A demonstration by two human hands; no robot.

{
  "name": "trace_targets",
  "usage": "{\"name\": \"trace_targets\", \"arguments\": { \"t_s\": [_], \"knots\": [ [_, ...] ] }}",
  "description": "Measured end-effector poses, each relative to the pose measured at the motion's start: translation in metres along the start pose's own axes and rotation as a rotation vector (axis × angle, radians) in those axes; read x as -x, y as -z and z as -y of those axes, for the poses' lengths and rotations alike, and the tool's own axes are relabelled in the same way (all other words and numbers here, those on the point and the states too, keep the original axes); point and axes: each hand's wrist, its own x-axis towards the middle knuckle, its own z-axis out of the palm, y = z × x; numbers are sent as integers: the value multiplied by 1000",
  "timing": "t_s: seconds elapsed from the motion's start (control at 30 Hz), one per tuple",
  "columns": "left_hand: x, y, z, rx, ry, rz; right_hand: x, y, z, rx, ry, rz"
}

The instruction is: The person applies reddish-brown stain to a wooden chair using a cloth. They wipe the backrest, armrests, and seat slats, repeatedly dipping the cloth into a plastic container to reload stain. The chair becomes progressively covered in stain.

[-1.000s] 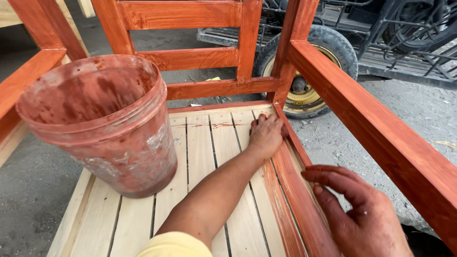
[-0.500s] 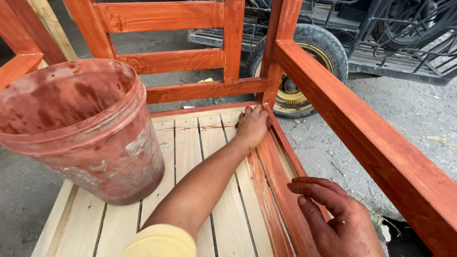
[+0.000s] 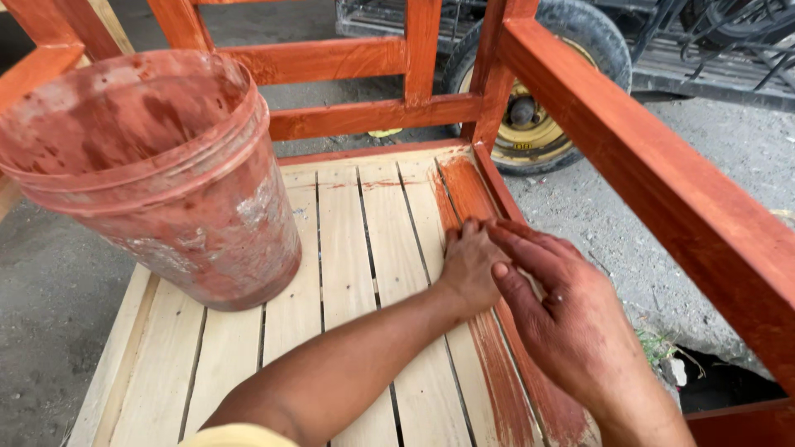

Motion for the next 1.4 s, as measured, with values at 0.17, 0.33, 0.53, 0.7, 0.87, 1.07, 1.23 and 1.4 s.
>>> {"name": "trace_targets", "arguments": {
  "t_s": [0.17, 0.33, 0.53, 0.7, 0.87, 1.07, 1.23, 1.4],
  "knots": [
    [-39, 2, 34, 29, 40, -120, -1, -11, -8, 27, -97, 35],
    [-111, 11, 77, -22, 168, -209, -1, -10, -22, 104, -276, 103],
    [-165, 1, 111, -18, 168, -413, -4, -13, -40, 76, -392, 131],
    [-152, -11, 116, 45, 184, -296, 2, -14, -43, 44, -323, 97],
    [-121, -29, 109, -64, -95, -357, -5, -17, -47, 40, -335, 110],
    [-152, -6, 118, 46, 103, -249, -8, -15, -49, 31, -453, 62],
    [-165, 0, 113, -24, 196, -355, 0, -7, -39, 52, -486, -32],
    [-127, -5, 94, -14, 89, -105, 9, 5, -31, -22, -443, -107]
  ]
}}
